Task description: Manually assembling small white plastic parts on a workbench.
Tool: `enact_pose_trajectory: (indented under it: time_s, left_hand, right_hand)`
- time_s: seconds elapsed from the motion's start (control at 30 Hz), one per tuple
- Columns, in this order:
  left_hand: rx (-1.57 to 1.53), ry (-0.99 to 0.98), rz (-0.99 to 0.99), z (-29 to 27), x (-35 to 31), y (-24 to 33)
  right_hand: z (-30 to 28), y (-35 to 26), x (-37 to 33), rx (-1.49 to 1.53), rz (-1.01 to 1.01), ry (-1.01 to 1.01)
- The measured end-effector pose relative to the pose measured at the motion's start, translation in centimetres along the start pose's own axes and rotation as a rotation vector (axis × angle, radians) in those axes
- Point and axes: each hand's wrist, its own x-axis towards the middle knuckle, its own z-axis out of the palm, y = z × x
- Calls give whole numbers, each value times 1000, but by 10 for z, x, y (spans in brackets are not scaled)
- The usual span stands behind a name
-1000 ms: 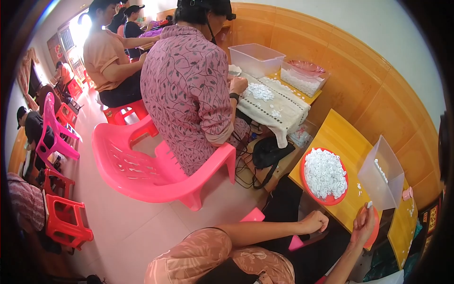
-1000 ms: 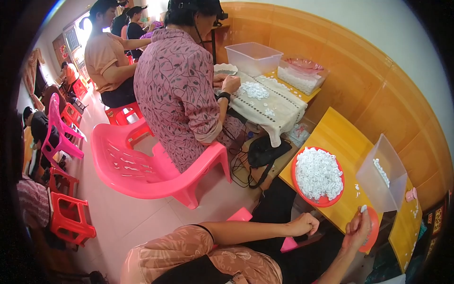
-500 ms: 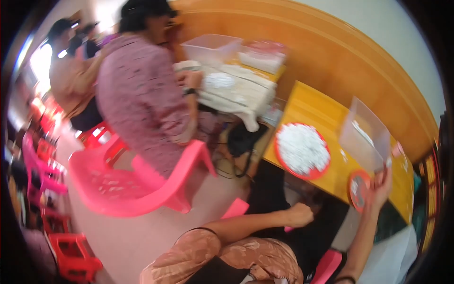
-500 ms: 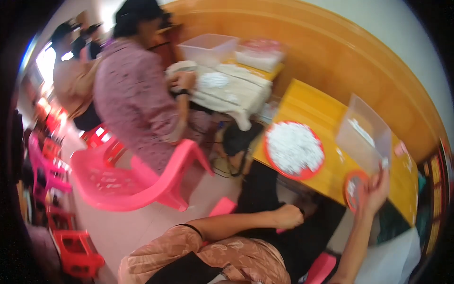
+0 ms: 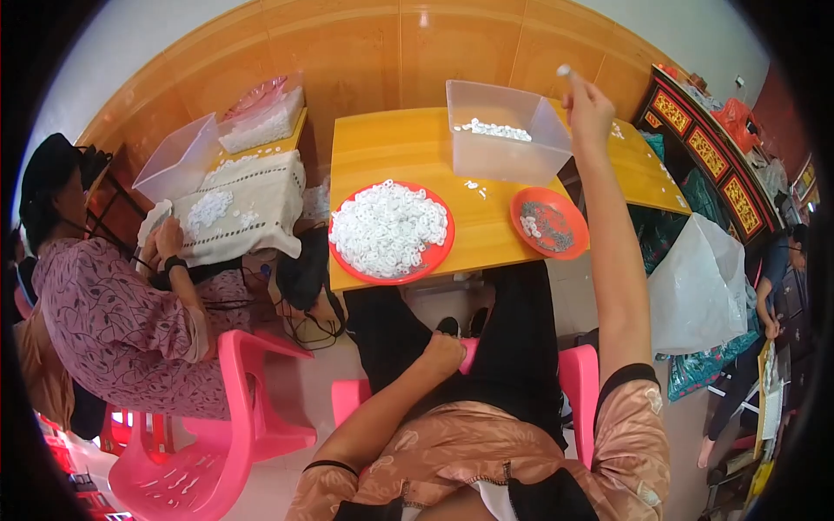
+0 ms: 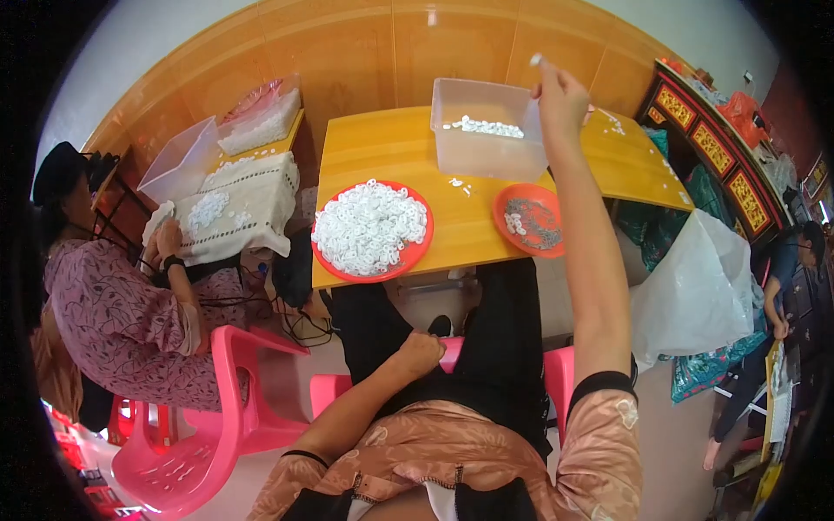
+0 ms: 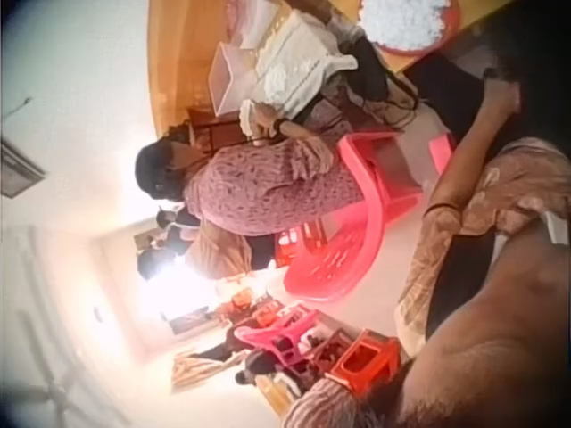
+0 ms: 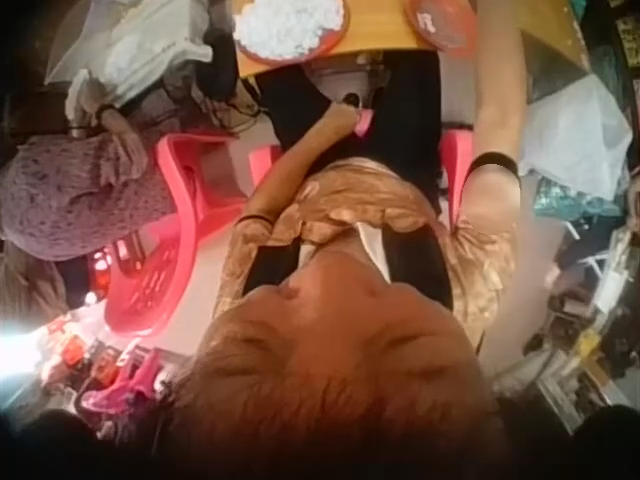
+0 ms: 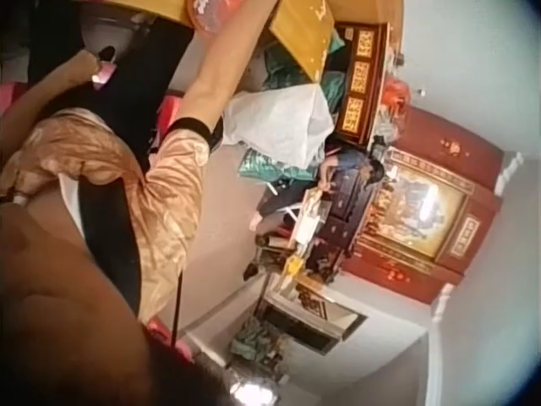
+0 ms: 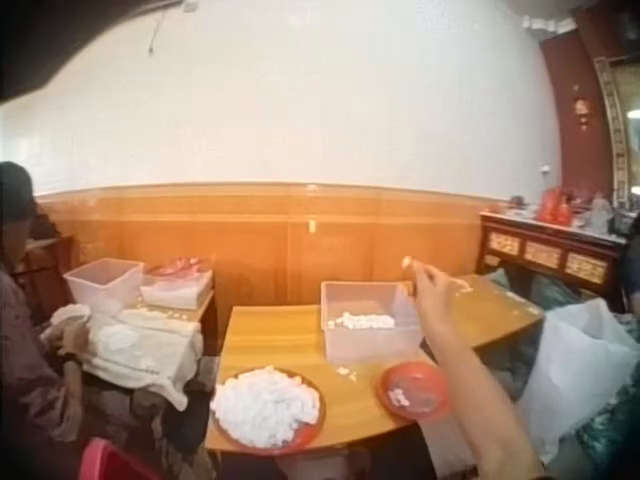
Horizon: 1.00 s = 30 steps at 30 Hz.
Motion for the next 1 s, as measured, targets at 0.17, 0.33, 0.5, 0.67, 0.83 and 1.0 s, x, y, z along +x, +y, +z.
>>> enact_pose_trajectory:
  time_s: [0.17,0.33,0.5,0.67,0.83,1.0]
  left_hand:
    - [-3,8,-41,2,-1,2]
    - [19,-38,-48,-7,-1,1]
    - [28,-40,-64,-9,-4,-2]
    - [15,-1,-61,-12,-5,-6]
    - [52,94,-101,-22,-4,-8]
    - [-190,500,-299,-69,0,-16]
  right_hand:
    - [15,58,-54,-53,53,-219]
    - [41,104,-132,-366,-77,-779]
    - [65,97,-186,-542,28,-1060]
    - [84,83,-212,-821,14,-996]
    - [92,103,-221,-910,-25,-923]
    - [80,90,-213,-702,86,-893]
